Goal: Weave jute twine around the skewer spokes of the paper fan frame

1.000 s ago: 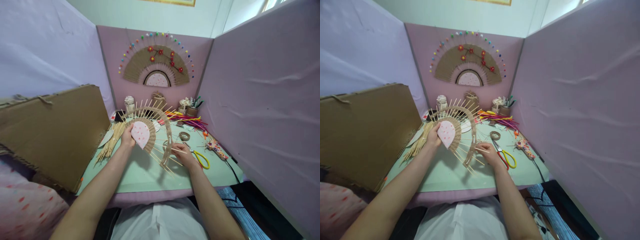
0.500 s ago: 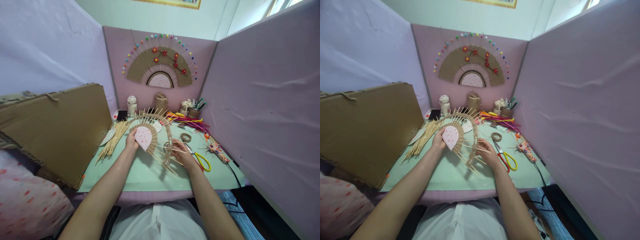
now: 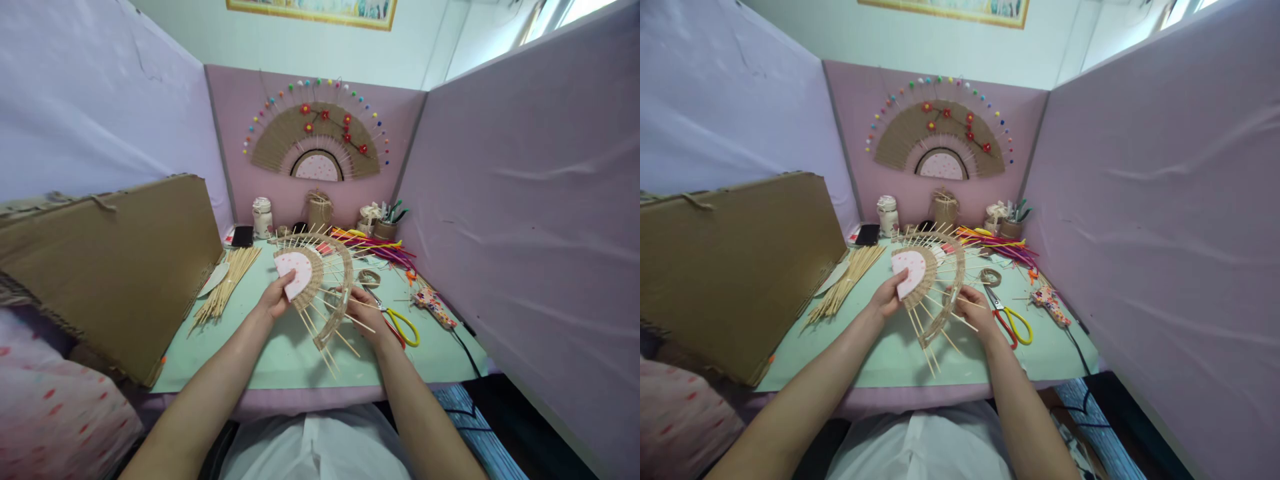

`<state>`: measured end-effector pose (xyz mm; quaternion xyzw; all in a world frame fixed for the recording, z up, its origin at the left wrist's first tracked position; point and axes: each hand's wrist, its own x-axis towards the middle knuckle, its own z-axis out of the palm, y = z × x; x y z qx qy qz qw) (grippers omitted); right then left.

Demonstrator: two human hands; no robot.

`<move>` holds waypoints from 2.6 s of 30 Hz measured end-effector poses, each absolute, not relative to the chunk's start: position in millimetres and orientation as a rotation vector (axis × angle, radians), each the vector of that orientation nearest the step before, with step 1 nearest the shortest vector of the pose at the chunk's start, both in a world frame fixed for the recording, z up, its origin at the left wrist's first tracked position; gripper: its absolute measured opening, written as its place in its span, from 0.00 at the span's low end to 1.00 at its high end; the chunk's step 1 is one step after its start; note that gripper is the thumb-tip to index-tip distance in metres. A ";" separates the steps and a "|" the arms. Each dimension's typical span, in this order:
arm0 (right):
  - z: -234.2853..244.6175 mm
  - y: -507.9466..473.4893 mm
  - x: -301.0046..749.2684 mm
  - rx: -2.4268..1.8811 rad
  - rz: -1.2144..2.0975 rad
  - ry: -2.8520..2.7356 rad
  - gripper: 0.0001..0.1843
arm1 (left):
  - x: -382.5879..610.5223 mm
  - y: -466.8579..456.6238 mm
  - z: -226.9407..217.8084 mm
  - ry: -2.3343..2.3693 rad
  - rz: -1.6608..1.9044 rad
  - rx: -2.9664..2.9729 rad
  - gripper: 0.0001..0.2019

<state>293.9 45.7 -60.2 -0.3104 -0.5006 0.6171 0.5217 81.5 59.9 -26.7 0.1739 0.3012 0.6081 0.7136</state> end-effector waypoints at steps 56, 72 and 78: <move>-46.9 26.1 276.6 -0.724 1.235 -1.305 0.16 | 66.9 64.2 -17.8 0.569 1.631 0.304 0.17; -72.8 18.1 287.5 -0.812 0.876 -1.516 0.09 | 60.1 75.1 -23.6 0.626 1.745 0.257 0.15; -73.3 19.1 289.6 -0.837 0.766 -1.521 0.11 | 58.9 73.5 -20.1 0.672 1.747 0.251 0.11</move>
